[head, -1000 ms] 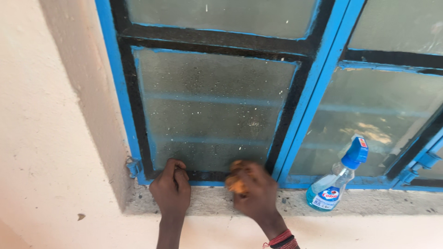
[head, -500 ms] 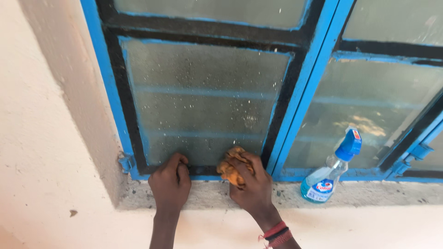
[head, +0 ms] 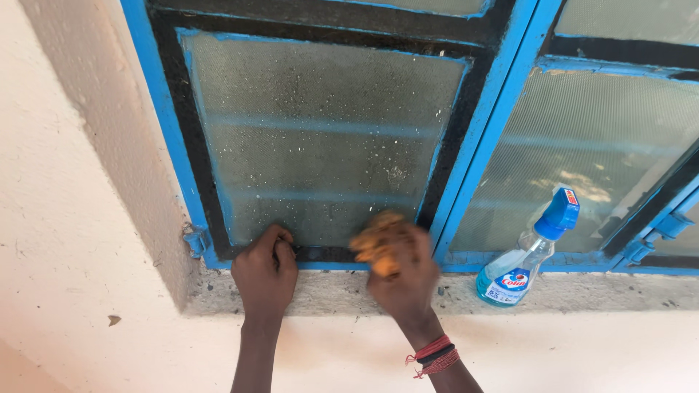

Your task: The person sprays window cleaning liquid on a window pane and wipes the surface thoroughly with a cloth by hand.

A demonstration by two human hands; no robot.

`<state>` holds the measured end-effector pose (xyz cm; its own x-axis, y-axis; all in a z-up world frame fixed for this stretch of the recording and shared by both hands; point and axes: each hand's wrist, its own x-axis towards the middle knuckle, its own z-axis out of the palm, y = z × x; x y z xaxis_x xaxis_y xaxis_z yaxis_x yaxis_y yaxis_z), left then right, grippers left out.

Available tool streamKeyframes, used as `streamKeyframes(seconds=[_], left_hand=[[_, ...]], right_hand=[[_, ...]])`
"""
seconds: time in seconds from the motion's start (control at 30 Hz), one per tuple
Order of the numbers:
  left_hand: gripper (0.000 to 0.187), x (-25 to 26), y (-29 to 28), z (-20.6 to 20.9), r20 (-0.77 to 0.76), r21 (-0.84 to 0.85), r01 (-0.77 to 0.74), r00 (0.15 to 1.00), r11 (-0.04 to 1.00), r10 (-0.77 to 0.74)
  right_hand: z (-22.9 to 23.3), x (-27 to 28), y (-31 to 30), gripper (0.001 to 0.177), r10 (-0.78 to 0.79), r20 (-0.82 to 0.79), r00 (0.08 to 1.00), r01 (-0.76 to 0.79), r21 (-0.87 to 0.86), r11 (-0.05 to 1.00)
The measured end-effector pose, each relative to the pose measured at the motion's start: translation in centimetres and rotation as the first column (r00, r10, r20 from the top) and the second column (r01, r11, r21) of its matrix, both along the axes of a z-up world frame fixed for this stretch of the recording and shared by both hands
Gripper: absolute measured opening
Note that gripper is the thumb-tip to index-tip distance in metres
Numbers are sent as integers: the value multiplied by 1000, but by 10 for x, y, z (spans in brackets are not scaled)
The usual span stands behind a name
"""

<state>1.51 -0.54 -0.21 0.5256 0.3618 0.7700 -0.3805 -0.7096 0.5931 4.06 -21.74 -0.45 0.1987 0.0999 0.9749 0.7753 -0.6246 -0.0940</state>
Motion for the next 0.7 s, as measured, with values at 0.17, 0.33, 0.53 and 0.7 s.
streamKeyframes(seconds=[0.17,0.33,0.53,0.7], left_hand=[[22,0,1,-1,-39,-9,-4,999,1000,4],[22,0,-1,1,-43,2,-23,999,1000,23],[21,-1,-1,1,-31,-9,-12,999,1000,12],[19,-2,-1,1,-5,7,-8,1000,1000,8]], right_hand=[[1,3,1,42,-108,-38,993,112,129,985],[-5,3,-3,47,45,-160,986,-69,-150,986],[-4,6,-1,45,-135,-6,991,134,144,980],[4,-6,-1,45,59,-196,979,-78,-91,993]])
